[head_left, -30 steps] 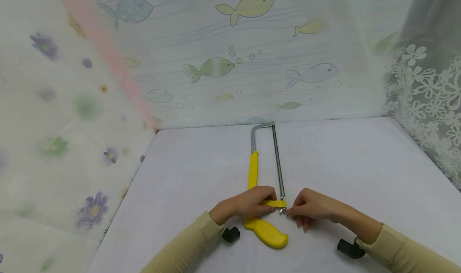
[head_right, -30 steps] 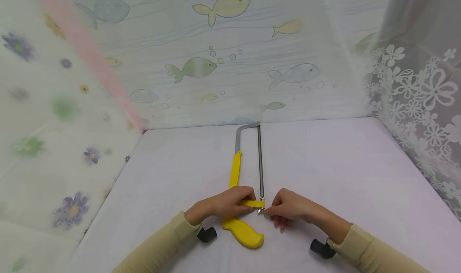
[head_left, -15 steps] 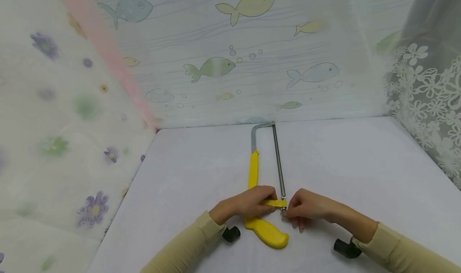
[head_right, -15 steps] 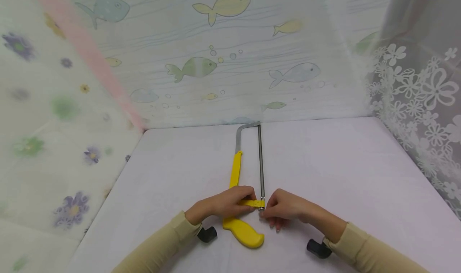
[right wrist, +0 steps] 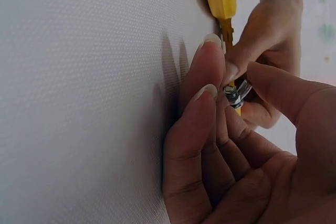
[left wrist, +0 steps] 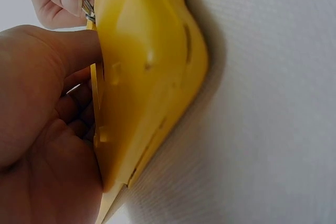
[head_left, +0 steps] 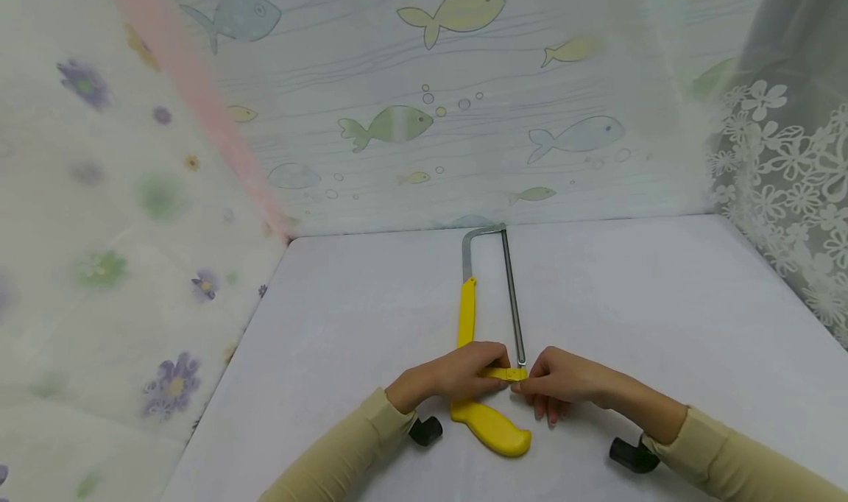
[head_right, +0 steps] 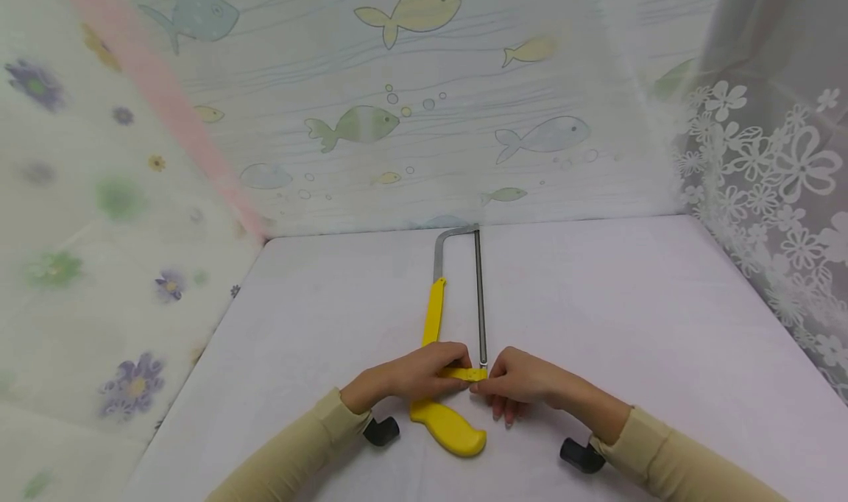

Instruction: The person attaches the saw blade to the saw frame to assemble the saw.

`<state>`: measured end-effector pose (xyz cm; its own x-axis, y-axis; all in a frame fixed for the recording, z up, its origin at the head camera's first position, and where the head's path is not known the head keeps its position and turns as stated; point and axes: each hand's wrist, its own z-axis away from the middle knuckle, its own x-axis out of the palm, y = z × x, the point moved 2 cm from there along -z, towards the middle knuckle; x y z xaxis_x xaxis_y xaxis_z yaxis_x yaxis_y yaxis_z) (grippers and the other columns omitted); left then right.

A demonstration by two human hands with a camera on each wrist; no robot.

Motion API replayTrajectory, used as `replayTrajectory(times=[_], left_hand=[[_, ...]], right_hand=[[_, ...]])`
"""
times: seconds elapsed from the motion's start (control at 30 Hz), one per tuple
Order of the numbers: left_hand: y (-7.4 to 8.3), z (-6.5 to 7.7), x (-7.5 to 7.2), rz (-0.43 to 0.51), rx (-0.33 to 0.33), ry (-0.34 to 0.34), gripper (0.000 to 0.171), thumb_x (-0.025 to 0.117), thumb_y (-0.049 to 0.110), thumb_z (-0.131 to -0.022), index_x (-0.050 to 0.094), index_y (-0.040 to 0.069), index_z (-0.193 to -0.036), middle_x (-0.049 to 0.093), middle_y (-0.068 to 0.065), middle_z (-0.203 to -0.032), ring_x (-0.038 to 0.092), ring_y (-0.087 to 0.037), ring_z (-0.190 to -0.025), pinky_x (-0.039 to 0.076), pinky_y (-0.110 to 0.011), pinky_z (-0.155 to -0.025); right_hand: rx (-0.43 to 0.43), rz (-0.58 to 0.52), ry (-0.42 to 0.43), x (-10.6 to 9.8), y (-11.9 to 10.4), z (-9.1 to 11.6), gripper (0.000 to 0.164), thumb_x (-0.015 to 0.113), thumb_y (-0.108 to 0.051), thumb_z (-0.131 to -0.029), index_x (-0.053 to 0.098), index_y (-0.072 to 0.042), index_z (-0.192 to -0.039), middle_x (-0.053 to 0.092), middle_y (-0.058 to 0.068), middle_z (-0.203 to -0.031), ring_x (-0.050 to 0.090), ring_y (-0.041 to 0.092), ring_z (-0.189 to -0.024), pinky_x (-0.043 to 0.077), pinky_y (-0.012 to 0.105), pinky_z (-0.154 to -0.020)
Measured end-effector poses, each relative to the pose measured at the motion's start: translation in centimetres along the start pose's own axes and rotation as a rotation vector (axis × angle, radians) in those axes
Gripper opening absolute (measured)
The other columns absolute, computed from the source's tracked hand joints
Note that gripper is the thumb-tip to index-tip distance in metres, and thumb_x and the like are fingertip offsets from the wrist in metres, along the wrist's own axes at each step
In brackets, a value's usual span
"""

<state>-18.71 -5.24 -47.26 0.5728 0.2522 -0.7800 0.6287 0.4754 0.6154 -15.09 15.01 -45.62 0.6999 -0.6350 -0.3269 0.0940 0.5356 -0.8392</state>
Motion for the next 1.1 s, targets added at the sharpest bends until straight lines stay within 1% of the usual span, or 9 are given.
replayTrajectory(times=[0.17, 0.43, 0.63, 0.77, 0.93, 1.1], left_hand=[[0.0, 0.0, 0.0, 0.005, -0.010, -0.001, 0.010, 0.065, 0.017, -0.102, 0.060, 0.013, -0.109, 0.060, 0.008, -0.099, 0.052, -0.003, -0.088, 0.045, -0.015, -0.083], [0.0, -0.1, 0.0, -0.020, 0.002, 0.005, 0.010, 0.066, 0.020, -0.102, 0.060, 0.014, -0.107, 0.060, 0.009, -0.098, 0.051, -0.003, -0.087, 0.044, -0.015, -0.082], [0.0, -0.1, -0.1, -0.018, 0.012, 0.011, 0.009, 0.065, 0.019, -0.102, 0.060, 0.013, -0.106, 0.060, 0.008, -0.097, 0.051, -0.003, -0.087, 0.044, -0.014, -0.081], [0.0, -0.1, -0.1, -0.013, 0.002, 0.006, 0.010, 0.065, 0.020, -0.102, 0.060, 0.013, -0.107, 0.060, 0.008, -0.098, 0.051, -0.003, -0.087, 0.044, -0.015, -0.081], [0.0, 0.0, -0.1, -0.002, -0.021, 0.000, 0.011, 0.065, 0.019, -0.102, 0.060, 0.013, -0.109, 0.060, 0.009, -0.099, 0.052, -0.003, -0.088, 0.045, -0.015, -0.083], [0.0, 0.0, 0.0, -0.002, -0.012, 0.000, 0.011, 0.065, 0.019, -0.102, 0.060, 0.013, -0.110, 0.061, 0.008, -0.100, 0.052, -0.003, -0.089, 0.045, -0.015, -0.084]], right_hand=[[-0.011, 0.014, 0.000, -0.2, 0.2, 0.0, 0.036, 0.068, -0.033, -0.098, 0.073, -0.003, -0.078, 0.066, 0.005, -0.063, 0.059, 0.012, -0.049, 0.044, 0.023, -0.049], [-0.050, -0.006, -0.015, -1.1, 1.1, 0.4, 0.024, 0.069, -0.022, -0.098, 0.074, -0.003, -0.084, 0.067, 0.006, -0.068, 0.060, 0.013, -0.054, 0.045, 0.024, -0.050], [-0.062, -0.022, -0.022, -1.3, 1.0, 0.5, 0.021, 0.069, -0.020, -0.098, 0.073, -0.002, -0.086, 0.068, 0.007, -0.070, 0.061, 0.013, -0.055, 0.045, 0.024, -0.050], [-0.075, -0.026, -0.036, -1.3, 0.9, 0.4, 0.019, 0.069, -0.019, -0.097, 0.073, -0.002, -0.088, 0.067, 0.007, -0.070, 0.060, 0.014, -0.056, 0.046, 0.024, -0.051], [-0.094, -0.016, -0.047, -1.1, 0.7, 0.2, 0.022, 0.070, -0.021, -0.097, 0.074, -0.002, -0.086, 0.067, 0.007, -0.069, 0.059, 0.015, -0.055, 0.045, 0.024, -0.051], [-0.083, -0.007, -0.041, -0.8, 0.5, 0.0, 0.030, 0.070, -0.026, -0.097, 0.074, -0.002, -0.081, 0.068, 0.008, -0.067, 0.059, 0.014, -0.052, 0.044, 0.024, -0.050]])
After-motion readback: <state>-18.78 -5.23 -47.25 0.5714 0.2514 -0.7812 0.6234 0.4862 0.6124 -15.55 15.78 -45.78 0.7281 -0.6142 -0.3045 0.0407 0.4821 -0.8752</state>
